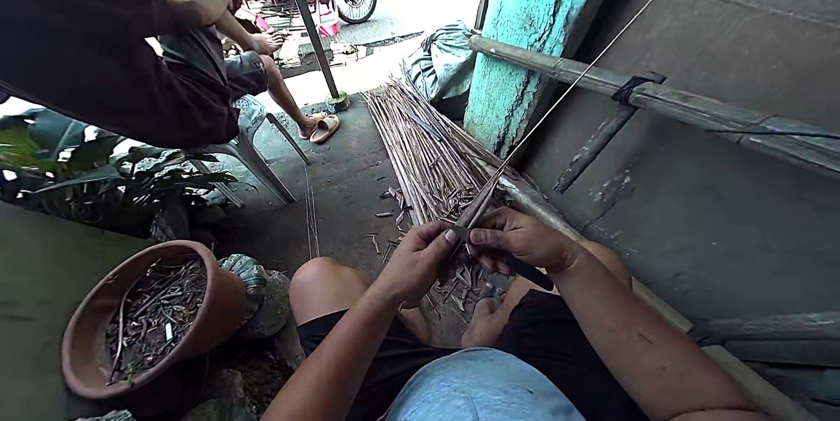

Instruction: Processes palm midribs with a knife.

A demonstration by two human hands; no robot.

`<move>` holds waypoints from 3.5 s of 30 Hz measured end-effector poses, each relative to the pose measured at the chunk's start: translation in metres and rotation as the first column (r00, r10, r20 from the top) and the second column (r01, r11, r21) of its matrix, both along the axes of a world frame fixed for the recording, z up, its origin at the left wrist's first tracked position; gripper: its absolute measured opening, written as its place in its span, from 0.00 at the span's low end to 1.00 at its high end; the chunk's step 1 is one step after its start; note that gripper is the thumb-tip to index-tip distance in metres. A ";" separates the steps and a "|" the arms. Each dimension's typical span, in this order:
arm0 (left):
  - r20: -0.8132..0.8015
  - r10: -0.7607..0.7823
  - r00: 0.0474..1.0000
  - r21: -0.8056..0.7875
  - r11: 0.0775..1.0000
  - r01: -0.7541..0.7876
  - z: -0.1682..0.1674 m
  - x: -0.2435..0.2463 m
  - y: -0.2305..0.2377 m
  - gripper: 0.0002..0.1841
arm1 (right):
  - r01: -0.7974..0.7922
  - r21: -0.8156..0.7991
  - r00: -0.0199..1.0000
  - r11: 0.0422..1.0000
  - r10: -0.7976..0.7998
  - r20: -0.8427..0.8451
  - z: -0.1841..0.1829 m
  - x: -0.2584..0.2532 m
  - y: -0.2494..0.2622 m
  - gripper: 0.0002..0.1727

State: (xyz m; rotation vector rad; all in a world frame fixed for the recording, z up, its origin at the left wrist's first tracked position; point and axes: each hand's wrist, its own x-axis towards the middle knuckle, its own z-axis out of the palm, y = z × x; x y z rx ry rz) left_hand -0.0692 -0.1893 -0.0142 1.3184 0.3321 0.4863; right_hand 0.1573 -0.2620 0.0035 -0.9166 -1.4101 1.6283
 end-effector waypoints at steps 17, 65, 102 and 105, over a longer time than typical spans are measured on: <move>0.034 -0.072 0.997 -0.198 0.977 0.078 -0.002 -0.013 -0.016 0.11 | 0.129 0.163 0.991 0.978 -0.130 -0.002 -0.022 0.020 0.000 0.16; -0.177 0.222 0.959 0.178 0.965 -0.190 -0.016 -0.015 -0.011 0.13 | 0.364 -0.082 0.931 0.928 -0.366 -0.005 -0.018 -0.004 0.001 0.12; 0.013 -0.158 0.987 -0.517 0.844 0.142 -0.028 -0.020 -0.010 0.20 | 0.238 -0.192 0.928 0.952 -0.281 -0.243 -0.045 0.001 -0.013 0.23; 0.094 -0.213 0.973 -0.624 0.749 0.224 -0.032 -0.021 -0.007 0.20 | 0.187 -0.233 0.911 0.954 -0.257 -0.321 -0.053 -0.013 -0.018 0.19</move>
